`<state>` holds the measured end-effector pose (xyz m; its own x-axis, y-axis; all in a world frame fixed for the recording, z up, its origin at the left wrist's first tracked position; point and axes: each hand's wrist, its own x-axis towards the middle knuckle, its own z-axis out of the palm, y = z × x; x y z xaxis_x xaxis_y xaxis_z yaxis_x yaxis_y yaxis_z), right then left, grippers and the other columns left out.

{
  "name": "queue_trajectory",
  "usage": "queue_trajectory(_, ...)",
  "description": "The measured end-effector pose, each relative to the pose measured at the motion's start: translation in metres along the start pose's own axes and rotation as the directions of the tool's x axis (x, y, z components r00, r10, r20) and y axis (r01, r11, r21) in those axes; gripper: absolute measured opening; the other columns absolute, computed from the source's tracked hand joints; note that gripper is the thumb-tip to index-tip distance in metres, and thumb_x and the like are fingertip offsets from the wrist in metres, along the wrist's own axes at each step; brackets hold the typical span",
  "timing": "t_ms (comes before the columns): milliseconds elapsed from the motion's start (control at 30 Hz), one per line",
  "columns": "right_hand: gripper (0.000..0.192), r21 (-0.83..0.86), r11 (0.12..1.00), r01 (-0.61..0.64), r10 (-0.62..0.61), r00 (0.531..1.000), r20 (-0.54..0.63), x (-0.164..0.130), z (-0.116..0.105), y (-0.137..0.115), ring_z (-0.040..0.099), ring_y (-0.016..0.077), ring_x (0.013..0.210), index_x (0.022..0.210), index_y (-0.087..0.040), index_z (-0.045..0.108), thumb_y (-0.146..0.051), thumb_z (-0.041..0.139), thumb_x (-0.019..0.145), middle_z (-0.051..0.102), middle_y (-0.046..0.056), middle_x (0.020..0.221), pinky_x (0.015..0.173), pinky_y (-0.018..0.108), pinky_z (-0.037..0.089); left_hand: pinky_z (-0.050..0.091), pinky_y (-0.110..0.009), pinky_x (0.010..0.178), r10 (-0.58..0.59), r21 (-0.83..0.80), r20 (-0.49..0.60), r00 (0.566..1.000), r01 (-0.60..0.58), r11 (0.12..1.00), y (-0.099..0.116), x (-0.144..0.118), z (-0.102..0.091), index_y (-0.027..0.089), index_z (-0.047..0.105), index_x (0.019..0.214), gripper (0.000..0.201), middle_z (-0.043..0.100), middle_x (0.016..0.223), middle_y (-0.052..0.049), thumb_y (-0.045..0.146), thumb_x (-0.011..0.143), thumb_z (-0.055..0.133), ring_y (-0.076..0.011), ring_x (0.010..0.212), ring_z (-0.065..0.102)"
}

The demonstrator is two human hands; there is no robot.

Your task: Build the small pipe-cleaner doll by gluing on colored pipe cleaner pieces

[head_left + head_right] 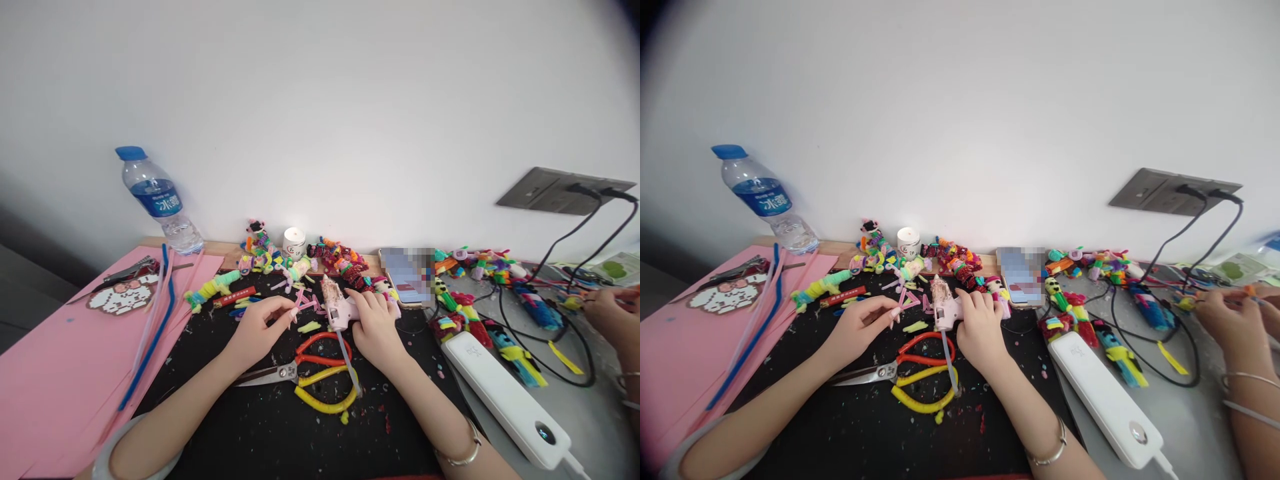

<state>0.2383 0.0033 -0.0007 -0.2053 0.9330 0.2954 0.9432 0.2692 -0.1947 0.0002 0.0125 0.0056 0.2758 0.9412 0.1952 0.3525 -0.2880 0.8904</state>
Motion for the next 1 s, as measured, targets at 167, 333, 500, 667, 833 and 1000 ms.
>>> queue_trajectory(167,0.06,0.149,0.988,0.029,-0.02,0.998,-0.06,-0.001,-0.009,-0.004,0.044,0.0316,0.113,0.128,-0.019,0.048,-0.009,0.046,0.069,0.052,0.012,0.121,0.093,0.049,0.035,0.045,-0.023,0.061,0.012,0.004,0.093,0.996,-0.012,1.0,0.001,-0.002,0.0,0.017,0.063,0.079,0.018,0.061,0.071,-0.001,0.029,0.087,0.051,-0.0141,0.064,0.055)
queue_trajectory(333,0.054,0.269,0.911,0.311,-0.279,0.948,-0.152,-0.004,-0.018,-0.015,0.041,0.0294,0.12,0.134,-0.025,0.043,-0.019,0.053,0.081,0.044,0.011,0.131,0.1,0.048,0.036,0.042,-0.022,0.06,0.051,0.041,0.196,0.979,-0.061,0.997,0.009,-0.004,0.002,0.016,0.065,0.08,0.018,0.062,0.072,-0.001,0.025,0.087,0.051,-0.0139,0.065,0.054)
queue_trajectory(500,0.042,0.199,0.878,0.435,-0.412,0.899,-0.149,-0.005,-0.013,-0.02,0.041,0.0281,0.119,0.127,-0.026,0.052,-0.025,0.059,0.086,0.048,0.01,0.132,0.099,0.047,0.039,0.042,-0.023,0.063,0.085,0.059,0.27,0.959,-0.104,0.993,0.013,-0.006,0.005,0.016,0.065,0.08,0.018,0.064,0.076,-0.002,0.024,0.088,0.051,-0.0146,0.068,0.057)
queue_trajectory(667,0.027,0.208,0.87,0.448,-0.408,0.889,-0.207,-0.004,-0.008,-0.018,0.045,0.0255,0.116,0.116,-0.025,0.059,-0.023,0.057,0.089,0.054,0.01,0.126,0.095,0.044,0.043,0.041,-0.024,0.065,0.081,0.09,0.296,0.952,-0.112,0.99,0.012,-0.006,0.006,0.016,0.066,0.081,0.017,0.065,0.075,-0.002,0.022,0.088,0.051,-0.0146,0.069,0.058)
queue_trajectory(833,0.021,0.224,0.852,0.473,-0.413,0.871,-0.265,-0.003,-0.006,-0.017,0.049,0.0248,0.11,0.108,-0.022,0.062,-0.019,0.059,0.088,0.057,0.01,0.12,0.091,0.043,0.043,0.04,-0.023,0.063,0.079,0.094,0.305,0.949,-0.112,0.989,0.011,-0.005,0.006,0.016,0.067,0.081,0.016,0.064,0.074,-0.001,0.022,0.087,0.052,-0.0133,0.067,0.056)
queue_trajectory(1000,0.016,0.254,0.841,0.477,-0.412,0.87,-0.271,-0.003,-0.005,-0.018,0.05,0.0241,0.109,0.1,-0.023,0.063,-0.015,0.057,0.087,0.058,0.009,0.117,0.09,0.042,0.044,0.039,-0.022,0.061,0.053,0.081,0.32,0.946,-0.083,0.993,0.011,-0.006,0.006,0.015,0.067,0.081,0.018,0.065,0.074,-0.001,0.023,0.088,0.052,-0.0126,0.066,0.055)
